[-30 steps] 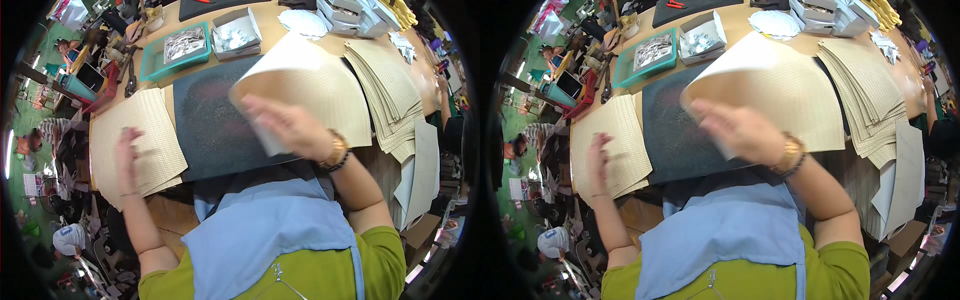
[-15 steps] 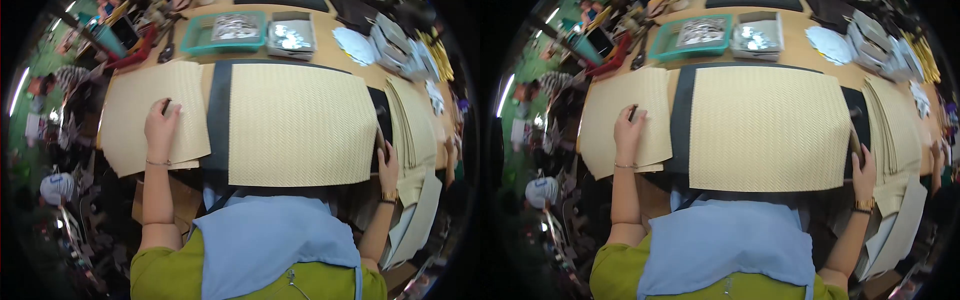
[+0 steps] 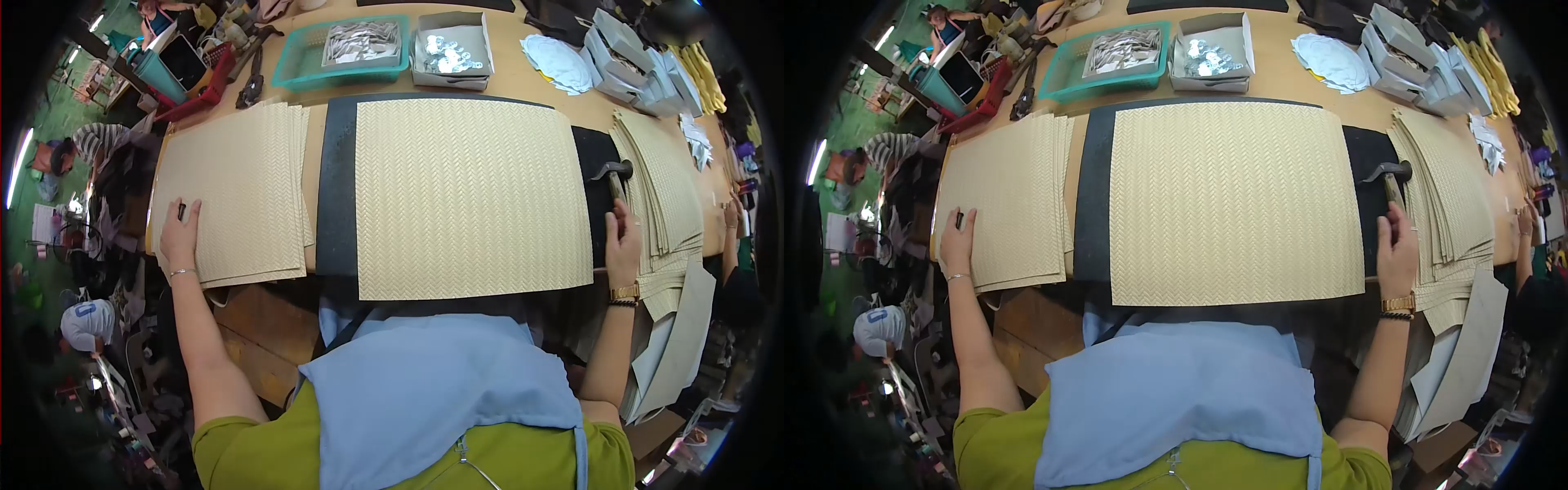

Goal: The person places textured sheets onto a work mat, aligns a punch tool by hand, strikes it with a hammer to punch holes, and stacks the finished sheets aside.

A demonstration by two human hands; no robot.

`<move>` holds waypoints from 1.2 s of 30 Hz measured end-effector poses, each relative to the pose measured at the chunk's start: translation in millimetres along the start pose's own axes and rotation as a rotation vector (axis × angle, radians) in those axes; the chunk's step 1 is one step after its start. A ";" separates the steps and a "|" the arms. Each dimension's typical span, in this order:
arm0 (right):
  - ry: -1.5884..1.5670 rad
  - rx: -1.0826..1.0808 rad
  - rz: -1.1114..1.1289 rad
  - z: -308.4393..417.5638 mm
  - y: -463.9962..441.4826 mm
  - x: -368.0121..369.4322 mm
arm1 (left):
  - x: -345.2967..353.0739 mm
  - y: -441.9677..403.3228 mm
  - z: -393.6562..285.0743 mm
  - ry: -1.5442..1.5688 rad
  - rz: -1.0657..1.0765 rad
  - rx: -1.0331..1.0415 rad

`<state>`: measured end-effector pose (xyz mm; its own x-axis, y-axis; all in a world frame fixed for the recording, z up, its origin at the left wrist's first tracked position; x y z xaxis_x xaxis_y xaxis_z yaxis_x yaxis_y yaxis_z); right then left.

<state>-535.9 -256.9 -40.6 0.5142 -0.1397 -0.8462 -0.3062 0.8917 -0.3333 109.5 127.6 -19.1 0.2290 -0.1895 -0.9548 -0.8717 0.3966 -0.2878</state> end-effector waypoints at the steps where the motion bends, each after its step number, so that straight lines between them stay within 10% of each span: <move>1: -0.149 0.054 0.095 7.8 1.3 2.8 | 5.2 -4.8 0.9 0.005 -0.074 0.052; 6: -0.289 0.170 0.185 16.7 14.8 18.9 | -2.9 60.4 -127.8 0.831 0.234 0.151; 14: -0.439 0.321 0.214 18.5 8.5 28.6 | -25.0 151.1 -251.4 0.641 0.273 0.553; 27: -0.502 0.363 0.440 11.8 -13.8 29.2 | 6.9 125.5 -248.2 1.194 0.889 0.145; 36: -0.814 0.351 0.314 42.3 0.8 39.6 | 12.2 107.6 -201.1 1.130 0.551 0.146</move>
<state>-481.9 -243.5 -56.8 0.8917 0.3550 -0.2809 -0.3353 0.9348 0.1172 -68.6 -12.7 -46.7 -0.7075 -0.5990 -0.3749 -0.6613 0.7483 0.0524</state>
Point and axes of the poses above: each hand's wrist, its own y-axis away from the middle knuckle, its own x-axis out of the palm, z = x × y, the point moved 2 cm from there along -y, towards the middle knuckle, and after that the axes turned 2 degrees about y, right-handed, at the moved point
